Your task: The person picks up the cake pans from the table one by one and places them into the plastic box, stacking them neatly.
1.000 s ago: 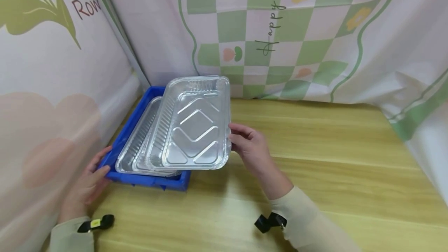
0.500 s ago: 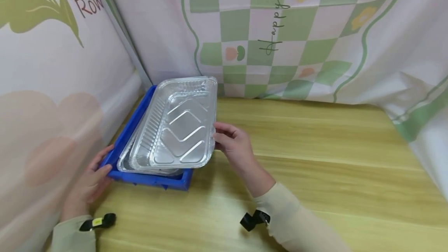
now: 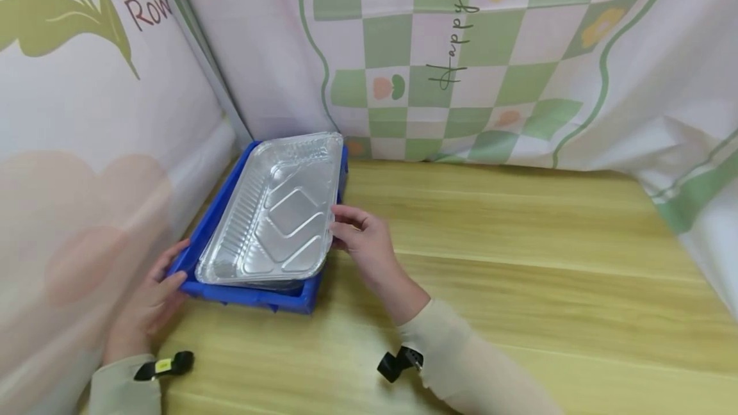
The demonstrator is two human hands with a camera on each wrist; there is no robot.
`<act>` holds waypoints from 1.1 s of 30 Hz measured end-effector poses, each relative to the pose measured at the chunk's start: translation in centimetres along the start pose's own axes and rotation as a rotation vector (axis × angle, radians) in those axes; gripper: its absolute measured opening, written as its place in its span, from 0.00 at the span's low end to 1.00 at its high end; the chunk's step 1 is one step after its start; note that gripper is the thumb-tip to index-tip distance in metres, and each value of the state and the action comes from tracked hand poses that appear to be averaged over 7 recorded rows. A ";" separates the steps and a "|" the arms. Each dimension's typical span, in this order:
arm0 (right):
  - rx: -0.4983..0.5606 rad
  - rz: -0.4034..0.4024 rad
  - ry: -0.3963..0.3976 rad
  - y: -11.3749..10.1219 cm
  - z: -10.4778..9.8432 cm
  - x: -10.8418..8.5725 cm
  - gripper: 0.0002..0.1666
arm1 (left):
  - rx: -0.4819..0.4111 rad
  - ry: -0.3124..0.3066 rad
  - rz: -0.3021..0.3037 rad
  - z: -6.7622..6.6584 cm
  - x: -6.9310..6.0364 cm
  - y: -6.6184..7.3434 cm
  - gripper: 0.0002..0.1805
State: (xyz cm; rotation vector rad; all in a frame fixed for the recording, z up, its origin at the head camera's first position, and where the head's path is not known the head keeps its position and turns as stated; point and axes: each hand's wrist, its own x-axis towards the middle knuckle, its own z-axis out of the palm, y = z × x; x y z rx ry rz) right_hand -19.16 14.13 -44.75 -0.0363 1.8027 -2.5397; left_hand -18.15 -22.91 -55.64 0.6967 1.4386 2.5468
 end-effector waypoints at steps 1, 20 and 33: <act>-0.004 0.001 0.003 0.1 0.2 0.0 0.18 | -0.005 -0.006 0.000 0.0 0.0 0.0 0.30; 0.003 0.027 0.035 1.1 2.7 0.8 0.19 | -0.008 -0.032 -0.001 0.0 0.1 0.1 0.30; -0.098 0.074 0.031 1.4 2.9 1.2 0.18 | -0.002 -0.036 -0.011 -0.2 0.1 0.2 0.31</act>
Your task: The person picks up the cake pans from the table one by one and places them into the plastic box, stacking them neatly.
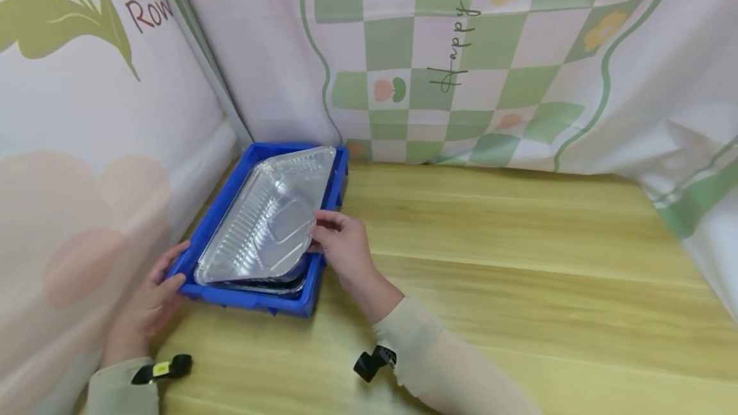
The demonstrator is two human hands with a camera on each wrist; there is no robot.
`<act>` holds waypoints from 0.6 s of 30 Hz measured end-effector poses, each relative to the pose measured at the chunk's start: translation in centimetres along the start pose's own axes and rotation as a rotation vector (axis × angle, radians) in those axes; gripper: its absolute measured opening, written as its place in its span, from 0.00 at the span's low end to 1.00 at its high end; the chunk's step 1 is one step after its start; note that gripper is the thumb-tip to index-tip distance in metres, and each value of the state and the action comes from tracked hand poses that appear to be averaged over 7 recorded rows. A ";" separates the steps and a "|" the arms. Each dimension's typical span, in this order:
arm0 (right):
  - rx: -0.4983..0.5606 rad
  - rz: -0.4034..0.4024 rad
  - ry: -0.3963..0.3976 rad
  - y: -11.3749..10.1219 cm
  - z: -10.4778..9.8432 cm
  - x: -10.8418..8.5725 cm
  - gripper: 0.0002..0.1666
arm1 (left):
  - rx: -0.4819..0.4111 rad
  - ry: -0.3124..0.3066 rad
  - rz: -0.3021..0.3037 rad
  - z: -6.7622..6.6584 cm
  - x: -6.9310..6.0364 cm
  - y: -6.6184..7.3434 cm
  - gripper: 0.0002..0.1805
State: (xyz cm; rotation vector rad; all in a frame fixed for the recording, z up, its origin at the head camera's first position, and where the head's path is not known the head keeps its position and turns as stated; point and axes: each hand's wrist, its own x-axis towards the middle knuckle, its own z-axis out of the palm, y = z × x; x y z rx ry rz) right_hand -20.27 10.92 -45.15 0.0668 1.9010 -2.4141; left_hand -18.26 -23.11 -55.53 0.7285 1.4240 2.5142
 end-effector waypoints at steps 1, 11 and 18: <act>-0.008 0.006 -0.006 0.1 0.0 0.0 0.18 | 0.003 -0.002 -0.001 0.0 0.0 0.0 0.31; -0.086 0.043 -0.078 -0.4 -0.5 -0.4 0.24 | 0.046 0.048 -0.022 0.2 0.0 0.0 0.30; -0.124 0.037 -0.125 -0.5 -0.9 -0.8 0.24 | 0.041 0.030 -0.007 0.1 -0.1 -0.1 0.30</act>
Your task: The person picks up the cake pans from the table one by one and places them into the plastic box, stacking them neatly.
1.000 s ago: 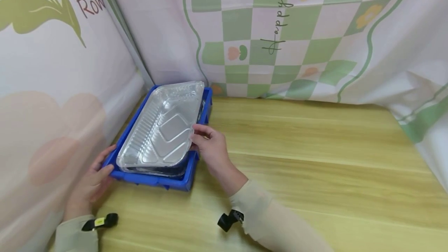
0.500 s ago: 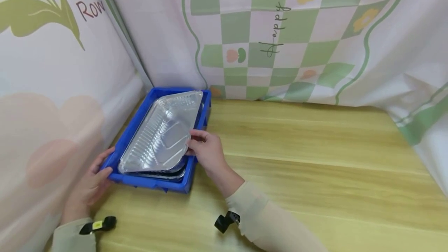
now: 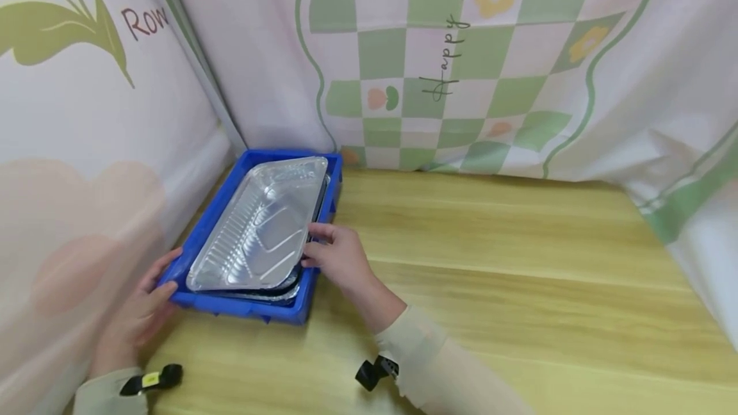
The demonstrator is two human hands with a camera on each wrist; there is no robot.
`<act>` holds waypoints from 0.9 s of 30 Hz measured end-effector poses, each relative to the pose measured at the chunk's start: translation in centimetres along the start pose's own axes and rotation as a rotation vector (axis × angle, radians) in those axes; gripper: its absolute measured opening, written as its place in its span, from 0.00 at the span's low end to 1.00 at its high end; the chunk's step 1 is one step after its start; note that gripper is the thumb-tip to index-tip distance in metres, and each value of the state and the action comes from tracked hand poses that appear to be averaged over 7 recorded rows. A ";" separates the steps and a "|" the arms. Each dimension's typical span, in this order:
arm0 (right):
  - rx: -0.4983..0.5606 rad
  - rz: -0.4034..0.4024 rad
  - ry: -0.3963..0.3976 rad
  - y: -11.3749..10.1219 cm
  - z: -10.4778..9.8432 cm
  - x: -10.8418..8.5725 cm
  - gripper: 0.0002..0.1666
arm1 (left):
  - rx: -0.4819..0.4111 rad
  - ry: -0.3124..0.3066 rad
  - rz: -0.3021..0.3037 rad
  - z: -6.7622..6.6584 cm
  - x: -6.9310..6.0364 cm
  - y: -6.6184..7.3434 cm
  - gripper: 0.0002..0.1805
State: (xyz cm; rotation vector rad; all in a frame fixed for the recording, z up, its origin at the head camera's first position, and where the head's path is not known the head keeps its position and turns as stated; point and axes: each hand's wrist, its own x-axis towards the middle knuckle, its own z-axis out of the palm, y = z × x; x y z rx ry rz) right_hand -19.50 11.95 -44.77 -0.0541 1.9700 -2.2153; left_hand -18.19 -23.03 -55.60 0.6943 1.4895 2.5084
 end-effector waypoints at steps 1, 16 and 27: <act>-0.006 -0.001 -0.001 -0.1 0.0 -0.1 0.24 | 0.001 -0.004 0.004 0.0 0.0 -0.1 0.30; 0.002 0.016 0.064 0.1 -1.4 -1.5 0.20 | 0.017 -0.043 0.023 0.0 -0.3 0.0 0.31; 0.057 -0.010 0.075 0.5 -5.2 -2.2 0.18 | 0.053 -0.095 0.009 -0.4 0.4 0.1 0.33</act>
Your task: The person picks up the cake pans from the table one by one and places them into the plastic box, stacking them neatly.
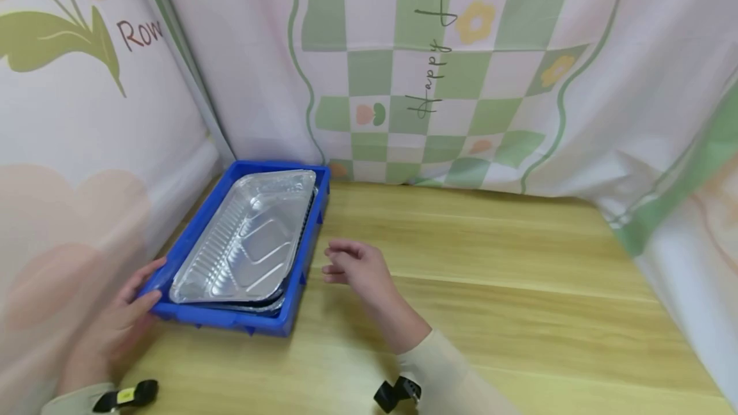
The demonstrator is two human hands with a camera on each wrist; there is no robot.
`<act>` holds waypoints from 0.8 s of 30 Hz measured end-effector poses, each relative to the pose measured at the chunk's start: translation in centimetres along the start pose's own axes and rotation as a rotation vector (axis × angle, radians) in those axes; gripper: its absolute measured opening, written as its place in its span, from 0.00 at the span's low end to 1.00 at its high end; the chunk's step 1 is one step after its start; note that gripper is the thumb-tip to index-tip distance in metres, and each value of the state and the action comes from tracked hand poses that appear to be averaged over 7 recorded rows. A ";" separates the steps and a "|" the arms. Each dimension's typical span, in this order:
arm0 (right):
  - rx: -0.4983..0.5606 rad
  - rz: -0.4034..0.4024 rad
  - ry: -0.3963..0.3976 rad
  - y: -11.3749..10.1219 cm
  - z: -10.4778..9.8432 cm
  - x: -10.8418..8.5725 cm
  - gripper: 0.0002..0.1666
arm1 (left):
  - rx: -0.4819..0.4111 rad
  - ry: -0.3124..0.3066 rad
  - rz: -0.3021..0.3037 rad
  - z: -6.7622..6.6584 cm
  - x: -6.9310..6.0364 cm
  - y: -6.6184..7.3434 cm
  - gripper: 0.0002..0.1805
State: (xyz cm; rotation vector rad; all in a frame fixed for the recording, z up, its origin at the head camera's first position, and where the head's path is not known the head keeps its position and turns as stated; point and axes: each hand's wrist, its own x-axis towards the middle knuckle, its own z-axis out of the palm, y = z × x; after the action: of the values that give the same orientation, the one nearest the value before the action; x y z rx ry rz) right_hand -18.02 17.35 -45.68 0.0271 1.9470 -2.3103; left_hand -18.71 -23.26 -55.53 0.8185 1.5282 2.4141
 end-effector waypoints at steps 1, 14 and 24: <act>-0.002 -0.004 -0.001 0.0 -0.4 -0.1 0.17 | 0.014 -0.002 -0.004 -0.1 0.2 0.0 0.32; -0.001 -0.009 0.045 0.3 -4.7 0.1 0.15 | 0.855 0.299 -0.113 -1.0 -0.8 2.2 0.30; -0.078 -0.033 0.049 -1.3 -7.8 -0.3 0.15 | 1.249 0.375 -0.052 3.1 0.3 4.6 0.29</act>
State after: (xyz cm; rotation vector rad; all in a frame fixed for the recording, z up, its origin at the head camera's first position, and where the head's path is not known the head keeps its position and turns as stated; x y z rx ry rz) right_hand -18.32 25.28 -45.72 0.0449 2.0748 -2.2726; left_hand -16.69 -22.83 -50.38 0.3992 3.1579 1.3737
